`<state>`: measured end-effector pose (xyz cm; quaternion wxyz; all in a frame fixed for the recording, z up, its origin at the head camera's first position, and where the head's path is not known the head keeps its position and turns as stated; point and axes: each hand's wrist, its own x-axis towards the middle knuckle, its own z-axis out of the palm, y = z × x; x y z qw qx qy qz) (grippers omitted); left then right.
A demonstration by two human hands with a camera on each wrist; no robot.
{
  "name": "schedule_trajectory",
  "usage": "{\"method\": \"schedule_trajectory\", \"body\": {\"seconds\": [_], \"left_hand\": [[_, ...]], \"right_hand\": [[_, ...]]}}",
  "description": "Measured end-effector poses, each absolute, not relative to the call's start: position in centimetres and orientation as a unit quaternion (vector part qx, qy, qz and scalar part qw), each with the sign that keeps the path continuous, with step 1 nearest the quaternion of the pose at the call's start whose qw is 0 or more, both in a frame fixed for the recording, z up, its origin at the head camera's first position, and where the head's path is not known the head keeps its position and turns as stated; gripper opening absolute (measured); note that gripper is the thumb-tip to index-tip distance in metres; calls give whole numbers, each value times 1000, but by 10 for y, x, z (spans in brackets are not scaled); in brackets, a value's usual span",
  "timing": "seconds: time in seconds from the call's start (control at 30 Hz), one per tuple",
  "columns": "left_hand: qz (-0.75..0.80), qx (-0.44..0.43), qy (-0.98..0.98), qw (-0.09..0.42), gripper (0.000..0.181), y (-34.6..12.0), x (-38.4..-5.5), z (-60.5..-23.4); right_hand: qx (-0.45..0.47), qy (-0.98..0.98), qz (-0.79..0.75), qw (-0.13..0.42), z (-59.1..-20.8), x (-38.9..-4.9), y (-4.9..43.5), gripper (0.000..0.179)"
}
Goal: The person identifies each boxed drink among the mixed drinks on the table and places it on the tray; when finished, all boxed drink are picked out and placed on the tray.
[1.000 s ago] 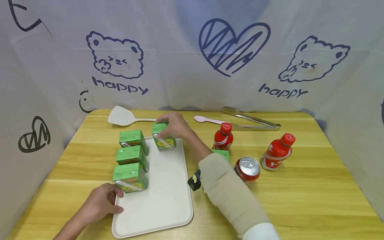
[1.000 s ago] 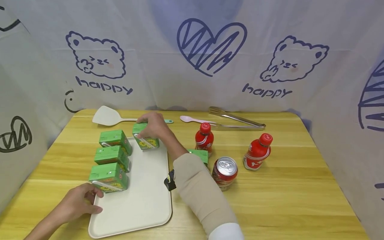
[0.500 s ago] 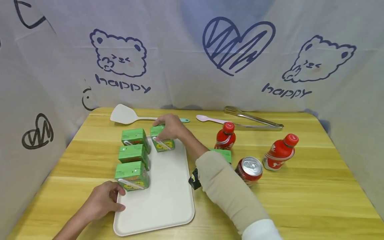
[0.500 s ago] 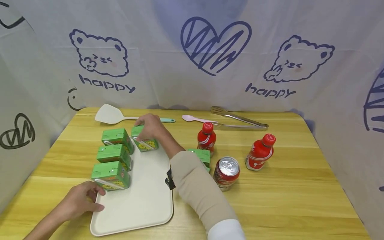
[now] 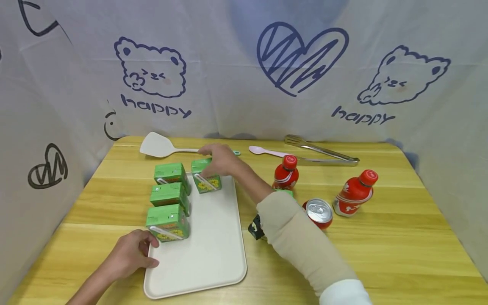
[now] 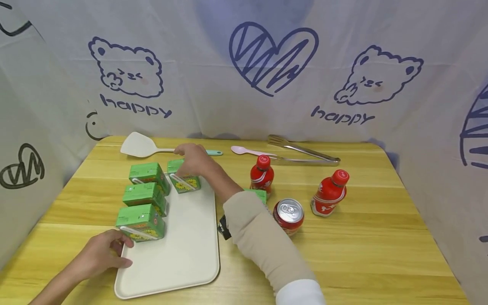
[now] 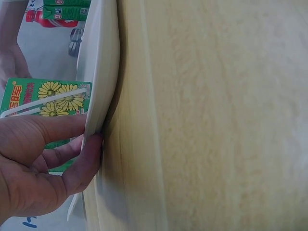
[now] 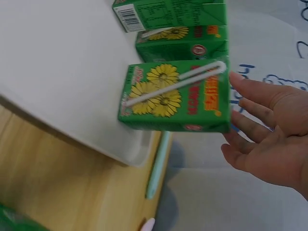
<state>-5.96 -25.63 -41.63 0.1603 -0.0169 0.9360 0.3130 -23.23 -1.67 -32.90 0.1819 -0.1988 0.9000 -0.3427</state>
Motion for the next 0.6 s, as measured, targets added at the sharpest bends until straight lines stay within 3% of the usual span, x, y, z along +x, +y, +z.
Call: {"method": "schedule_trajectory", "body": {"seconds": [0.6], "left_hand": [[315,-26,934,166,38,-255,-59,-415]], "right_hand": [[-240,900,-344,117,-291,-188,62,58]]}}
